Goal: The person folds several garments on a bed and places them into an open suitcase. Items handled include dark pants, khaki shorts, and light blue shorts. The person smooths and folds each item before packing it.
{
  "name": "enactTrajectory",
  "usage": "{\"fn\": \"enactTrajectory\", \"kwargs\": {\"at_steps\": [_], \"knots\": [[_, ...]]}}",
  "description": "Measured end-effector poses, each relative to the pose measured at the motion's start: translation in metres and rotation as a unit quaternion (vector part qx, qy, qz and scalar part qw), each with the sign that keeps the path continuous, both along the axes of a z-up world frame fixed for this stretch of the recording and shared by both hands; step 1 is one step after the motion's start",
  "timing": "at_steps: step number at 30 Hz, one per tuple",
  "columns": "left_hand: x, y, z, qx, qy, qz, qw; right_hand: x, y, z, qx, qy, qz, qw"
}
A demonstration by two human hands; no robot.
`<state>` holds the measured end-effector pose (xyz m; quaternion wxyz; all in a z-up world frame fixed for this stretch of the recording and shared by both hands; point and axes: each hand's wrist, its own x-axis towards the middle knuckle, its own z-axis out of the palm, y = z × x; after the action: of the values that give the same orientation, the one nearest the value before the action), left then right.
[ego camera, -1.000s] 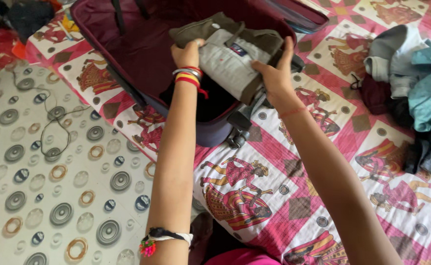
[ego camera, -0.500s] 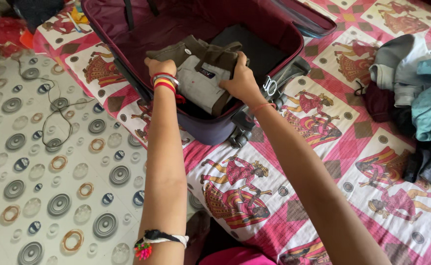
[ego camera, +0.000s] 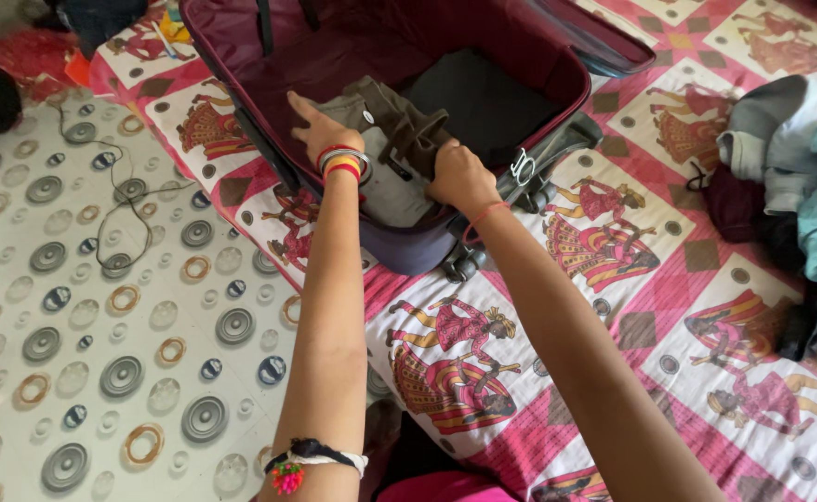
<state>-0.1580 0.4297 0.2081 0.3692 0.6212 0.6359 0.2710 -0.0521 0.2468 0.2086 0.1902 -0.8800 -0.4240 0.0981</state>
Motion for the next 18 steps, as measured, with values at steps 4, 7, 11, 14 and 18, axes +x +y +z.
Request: {"fn": "enactTrajectory", "kwargs": {"at_steps": [4,7,11,14,18], "knots": [[0.002,0.004,-0.006,-0.027,0.059,-0.029,0.997,-0.005,-0.002,0.006,-0.055,-0.025,0.019,0.998],[0.006,0.009,-0.014,-0.032,0.105,-0.044,0.993,-0.011,-0.002,0.010,-0.111,-0.001,0.005,0.994],[0.017,0.014,-0.025,-0.019,0.225,-0.079,0.971,-0.015,-0.003,0.009,-0.135,-0.062,0.022,0.989],[0.025,0.013,-0.033,-0.005,0.306,-0.070,0.949,-0.015,-0.007,0.000,-0.058,-0.214,0.089,0.971],[0.029,0.012,-0.033,0.022,0.336,-0.082,0.938,-0.011,-0.003,-0.005,-0.070,-0.189,0.159,0.966]]}}
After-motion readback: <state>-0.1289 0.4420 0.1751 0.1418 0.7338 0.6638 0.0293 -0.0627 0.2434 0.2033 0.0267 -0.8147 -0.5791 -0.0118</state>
